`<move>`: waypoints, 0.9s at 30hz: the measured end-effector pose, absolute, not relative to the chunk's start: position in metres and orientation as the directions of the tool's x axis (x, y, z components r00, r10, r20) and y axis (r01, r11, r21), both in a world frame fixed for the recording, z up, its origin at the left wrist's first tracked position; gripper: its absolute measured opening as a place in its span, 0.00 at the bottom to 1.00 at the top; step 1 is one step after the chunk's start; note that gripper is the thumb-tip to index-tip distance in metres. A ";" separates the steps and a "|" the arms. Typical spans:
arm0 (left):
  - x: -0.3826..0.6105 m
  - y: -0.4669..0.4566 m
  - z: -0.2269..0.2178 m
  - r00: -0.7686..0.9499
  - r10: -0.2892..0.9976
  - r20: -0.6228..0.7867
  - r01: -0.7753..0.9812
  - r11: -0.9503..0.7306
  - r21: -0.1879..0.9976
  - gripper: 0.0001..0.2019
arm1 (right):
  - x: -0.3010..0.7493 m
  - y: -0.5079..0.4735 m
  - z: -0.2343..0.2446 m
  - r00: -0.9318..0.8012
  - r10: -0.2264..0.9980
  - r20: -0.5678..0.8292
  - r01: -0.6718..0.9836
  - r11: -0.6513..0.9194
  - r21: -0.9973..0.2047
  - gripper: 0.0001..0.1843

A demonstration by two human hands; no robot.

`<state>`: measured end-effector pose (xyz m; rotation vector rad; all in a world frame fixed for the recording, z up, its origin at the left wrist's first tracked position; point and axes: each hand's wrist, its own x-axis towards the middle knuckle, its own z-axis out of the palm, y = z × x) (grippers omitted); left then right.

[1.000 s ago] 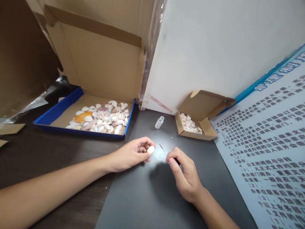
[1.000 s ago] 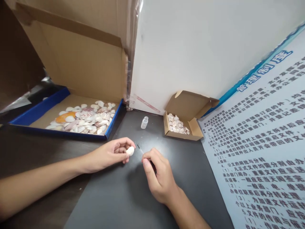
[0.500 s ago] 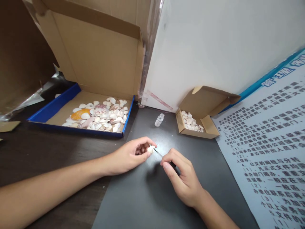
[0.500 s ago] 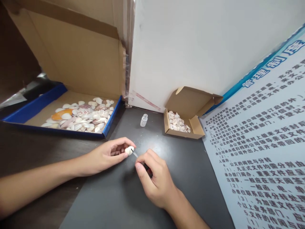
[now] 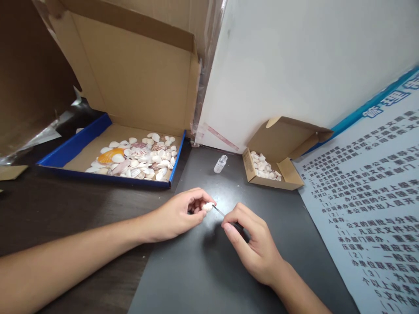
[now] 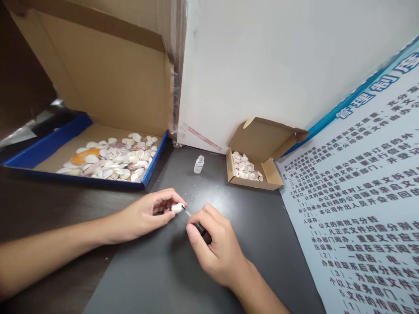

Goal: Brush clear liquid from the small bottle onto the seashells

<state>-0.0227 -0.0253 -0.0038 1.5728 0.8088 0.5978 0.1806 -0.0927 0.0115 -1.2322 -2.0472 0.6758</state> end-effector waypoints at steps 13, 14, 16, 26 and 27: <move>-0.025 -0.026 -0.008 0.666 0.743 -0.066 0.171 -0.066 0.983 0.07 | 0.180 -0.094 0.013 -0.354 0.888 0.294 0.553 0.452 -0.700 0.07; -0.025 -0.026 -0.008 0.668 0.742 -0.063 0.171 -0.070 0.983 0.07 | 0.180 -0.094 0.013 -0.358 0.886 0.293 0.548 0.454 -0.703 0.07; -0.025 -0.026 -0.007 0.669 0.741 -0.058 0.177 -0.083 0.981 0.06 | 0.180 -0.095 0.013 -0.387 0.878 0.282 0.531 0.463 -0.710 0.05; -0.025 -0.028 -0.005 0.677 0.735 -0.026 0.194 -0.144 0.970 0.05 | 0.178 -0.095 0.014 -0.382 0.871 0.309 0.542 0.482 -0.689 0.05; -0.025 -0.027 -0.005 0.678 0.735 -0.024 0.196 -0.149 0.969 0.04 | 0.177 -0.095 0.014 -0.399 0.865 0.303 0.535 0.489 -0.689 0.05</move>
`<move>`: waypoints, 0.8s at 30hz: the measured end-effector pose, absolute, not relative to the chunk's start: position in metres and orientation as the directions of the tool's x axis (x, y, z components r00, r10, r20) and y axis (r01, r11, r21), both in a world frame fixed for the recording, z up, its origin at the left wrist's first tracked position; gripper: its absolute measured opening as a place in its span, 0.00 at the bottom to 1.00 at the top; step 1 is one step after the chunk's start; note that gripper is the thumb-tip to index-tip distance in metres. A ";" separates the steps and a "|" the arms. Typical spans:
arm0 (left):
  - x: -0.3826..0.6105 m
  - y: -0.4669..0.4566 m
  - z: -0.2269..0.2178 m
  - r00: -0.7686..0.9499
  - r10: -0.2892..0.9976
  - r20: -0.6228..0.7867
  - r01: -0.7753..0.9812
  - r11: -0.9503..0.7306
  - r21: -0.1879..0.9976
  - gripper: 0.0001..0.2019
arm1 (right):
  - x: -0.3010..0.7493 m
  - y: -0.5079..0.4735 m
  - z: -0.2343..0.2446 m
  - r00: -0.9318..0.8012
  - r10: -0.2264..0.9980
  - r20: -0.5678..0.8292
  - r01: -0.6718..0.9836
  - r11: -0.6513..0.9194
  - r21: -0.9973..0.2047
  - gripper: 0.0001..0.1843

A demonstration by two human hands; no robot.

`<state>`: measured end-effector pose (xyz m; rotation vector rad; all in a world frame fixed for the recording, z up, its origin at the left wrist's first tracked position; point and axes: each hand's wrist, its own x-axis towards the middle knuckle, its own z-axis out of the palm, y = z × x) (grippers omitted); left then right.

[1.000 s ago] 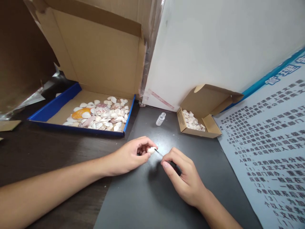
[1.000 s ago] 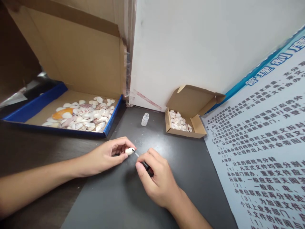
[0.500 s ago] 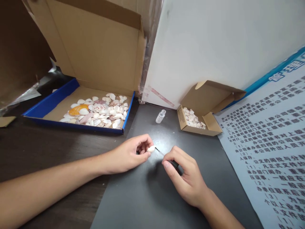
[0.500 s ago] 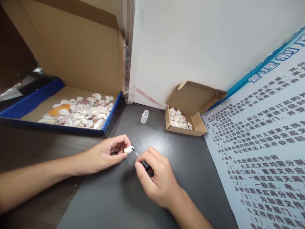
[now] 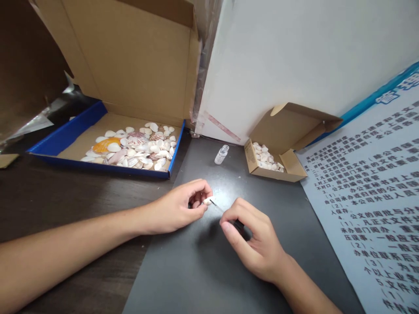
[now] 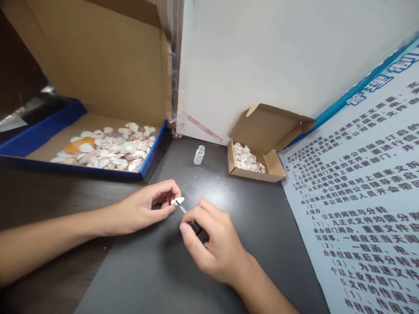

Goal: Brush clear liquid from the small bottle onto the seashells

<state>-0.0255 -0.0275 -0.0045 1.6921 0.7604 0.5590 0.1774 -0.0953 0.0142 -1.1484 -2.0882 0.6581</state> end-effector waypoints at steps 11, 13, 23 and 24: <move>-0.027 -0.027 -0.006 0.699 0.713 -0.050 0.150 -0.078 0.986 0.06 | 0.178 -0.097 0.014 -0.406 0.866 0.293 0.551 0.487 -0.678 0.05; -0.027 -0.027 -0.006 0.703 0.710 -0.053 0.143 -0.068 0.987 0.07 | 0.178 -0.096 0.014 -0.352 0.885 0.306 0.580 0.463 -0.670 0.06; -0.028 -0.027 0.005 0.717 0.688 -0.116 0.165 -0.006 0.986 0.10 | 0.176 -0.097 0.012 -0.321 0.888 0.330 0.572 0.459 -0.680 0.06; -0.028 -0.027 0.006 0.719 0.685 -0.117 0.165 -0.005 0.986 0.10 | 0.176 -0.097 0.012 -0.326 0.881 0.343 0.557 0.472 -0.684 0.06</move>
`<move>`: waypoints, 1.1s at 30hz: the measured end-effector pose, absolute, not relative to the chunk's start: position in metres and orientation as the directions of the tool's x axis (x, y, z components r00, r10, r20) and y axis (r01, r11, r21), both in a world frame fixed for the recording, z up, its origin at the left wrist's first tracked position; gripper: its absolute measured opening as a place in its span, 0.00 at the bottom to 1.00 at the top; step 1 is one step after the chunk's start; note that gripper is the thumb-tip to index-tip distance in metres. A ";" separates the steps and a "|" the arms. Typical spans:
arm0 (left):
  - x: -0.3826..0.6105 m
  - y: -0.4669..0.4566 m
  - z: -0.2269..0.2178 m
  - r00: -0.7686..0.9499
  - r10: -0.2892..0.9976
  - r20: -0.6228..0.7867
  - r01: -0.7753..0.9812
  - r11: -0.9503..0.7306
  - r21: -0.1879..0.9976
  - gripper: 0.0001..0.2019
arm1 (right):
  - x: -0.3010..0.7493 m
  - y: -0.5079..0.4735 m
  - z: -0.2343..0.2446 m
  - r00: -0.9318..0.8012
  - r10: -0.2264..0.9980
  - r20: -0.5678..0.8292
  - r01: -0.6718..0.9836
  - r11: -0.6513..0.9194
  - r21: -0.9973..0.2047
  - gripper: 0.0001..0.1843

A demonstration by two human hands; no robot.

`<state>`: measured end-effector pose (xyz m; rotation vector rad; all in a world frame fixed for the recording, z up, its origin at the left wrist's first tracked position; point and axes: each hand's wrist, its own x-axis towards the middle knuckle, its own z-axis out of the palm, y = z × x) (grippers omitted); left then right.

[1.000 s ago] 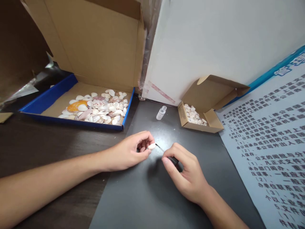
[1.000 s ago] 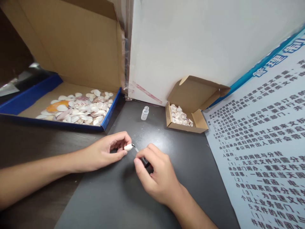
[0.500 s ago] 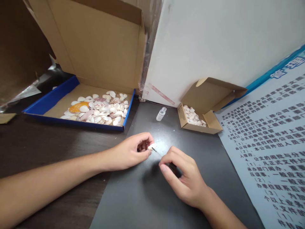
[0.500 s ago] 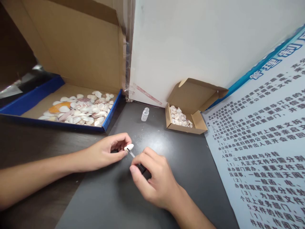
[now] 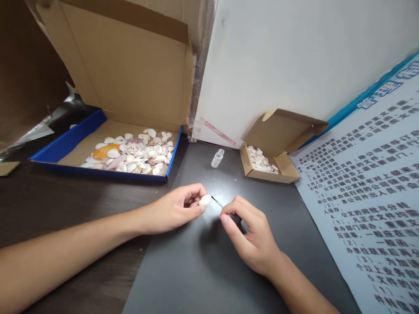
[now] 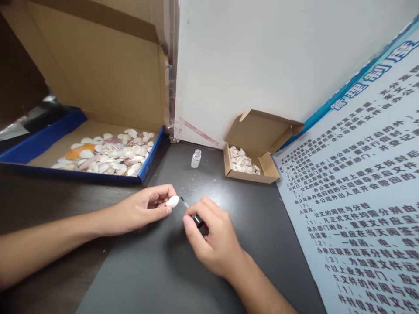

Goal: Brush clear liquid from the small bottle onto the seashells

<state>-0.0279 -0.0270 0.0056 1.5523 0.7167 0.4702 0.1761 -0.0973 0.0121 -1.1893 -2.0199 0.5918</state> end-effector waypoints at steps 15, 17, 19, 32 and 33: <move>-0.028 -0.027 0.008 0.763 0.638 -0.105 0.106 0.037 0.994 0.09 | 0.175 -0.099 0.013 -0.385 0.867 0.316 0.524 0.487 -0.699 0.04; -0.028 -0.027 0.008 0.761 0.640 -0.106 0.107 0.037 0.994 0.10 | 0.175 -0.099 0.013 -0.350 0.884 0.310 0.556 0.462 -0.691 0.05; -0.028 -0.028 0.007 0.757 0.644 -0.111 0.112 0.039 0.993 0.10 | 0.175 -0.099 0.014 -0.306 0.893 0.329 0.573 0.449 -0.686 0.06; -0.028 -0.028 0.002 0.704 0.698 -0.128 0.165 0.014 0.986 0.12 | 0.176 -0.099 0.015 -0.335 0.892 0.303 0.533 0.444 -0.720 0.05; -0.028 -0.028 0.002 0.702 0.700 -0.131 0.168 0.016 0.986 0.12 | 0.177 -0.100 0.015 -0.355 0.883 0.307 0.517 0.460 -0.722 0.06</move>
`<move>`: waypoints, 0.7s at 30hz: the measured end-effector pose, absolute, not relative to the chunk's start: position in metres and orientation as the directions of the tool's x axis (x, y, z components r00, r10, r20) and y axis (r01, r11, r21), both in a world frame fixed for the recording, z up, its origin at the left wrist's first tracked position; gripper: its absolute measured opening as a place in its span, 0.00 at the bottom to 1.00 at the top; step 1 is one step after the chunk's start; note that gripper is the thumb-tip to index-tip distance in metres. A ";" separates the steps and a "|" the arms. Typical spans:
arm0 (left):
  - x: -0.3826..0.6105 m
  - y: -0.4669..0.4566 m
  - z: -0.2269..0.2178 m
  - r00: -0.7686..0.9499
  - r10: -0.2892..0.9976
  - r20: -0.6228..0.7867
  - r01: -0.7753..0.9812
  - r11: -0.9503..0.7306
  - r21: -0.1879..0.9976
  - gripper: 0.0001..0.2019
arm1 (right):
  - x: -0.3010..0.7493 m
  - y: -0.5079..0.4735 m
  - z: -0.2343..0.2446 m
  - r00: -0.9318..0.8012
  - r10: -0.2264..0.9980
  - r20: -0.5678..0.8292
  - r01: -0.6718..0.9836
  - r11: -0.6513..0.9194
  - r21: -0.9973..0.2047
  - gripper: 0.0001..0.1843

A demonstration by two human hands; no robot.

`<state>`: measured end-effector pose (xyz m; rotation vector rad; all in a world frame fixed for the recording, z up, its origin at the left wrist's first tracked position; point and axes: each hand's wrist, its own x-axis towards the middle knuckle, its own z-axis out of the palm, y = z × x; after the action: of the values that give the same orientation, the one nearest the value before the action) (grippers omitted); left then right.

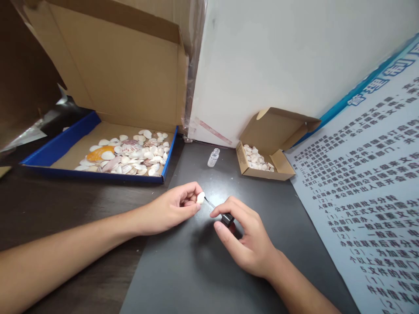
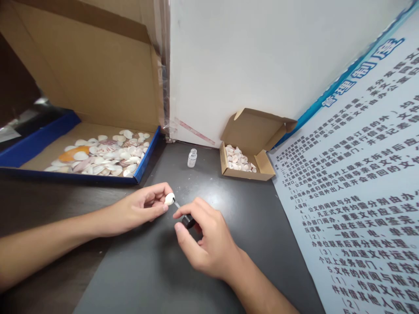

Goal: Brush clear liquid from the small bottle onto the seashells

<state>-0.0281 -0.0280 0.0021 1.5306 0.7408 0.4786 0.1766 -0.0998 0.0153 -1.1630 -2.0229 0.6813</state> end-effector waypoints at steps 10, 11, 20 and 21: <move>-0.029 -0.028 0.004 0.746 0.656 -0.116 0.184 -0.035 0.982 0.10 | 0.177 -0.099 0.012 -0.371 0.879 0.299 0.502 0.461 -0.732 0.09; -0.029 -0.028 0.004 0.748 0.654 -0.115 0.183 -0.037 0.982 0.10 | 0.177 -0.099 0.012 -0.368 0.880 0.301 0.503 0.461 -0.731 0.09; -0.027 -0.029 0.005 0.737 0.667 -0.109 0.170 -0.027 0.985 0.10 | 0.177 -0.100 0.014 -0.436 0.857 0.276 0.422 0.465 -0.778 0.10; -0.027 -0.029 0.005 0.734 0.670 -0.108 0.167 -0.024 0.986 0.10 | 0.178 -0.100 0.014 -0.438 0.855 0.279 0.414 0.467 -0.781 0.10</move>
<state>-0.0273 -0.0291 0.0054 1.5744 0.6980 0.4584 0.1775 -0.1003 0.0144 -1.0503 -2.0399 0.8350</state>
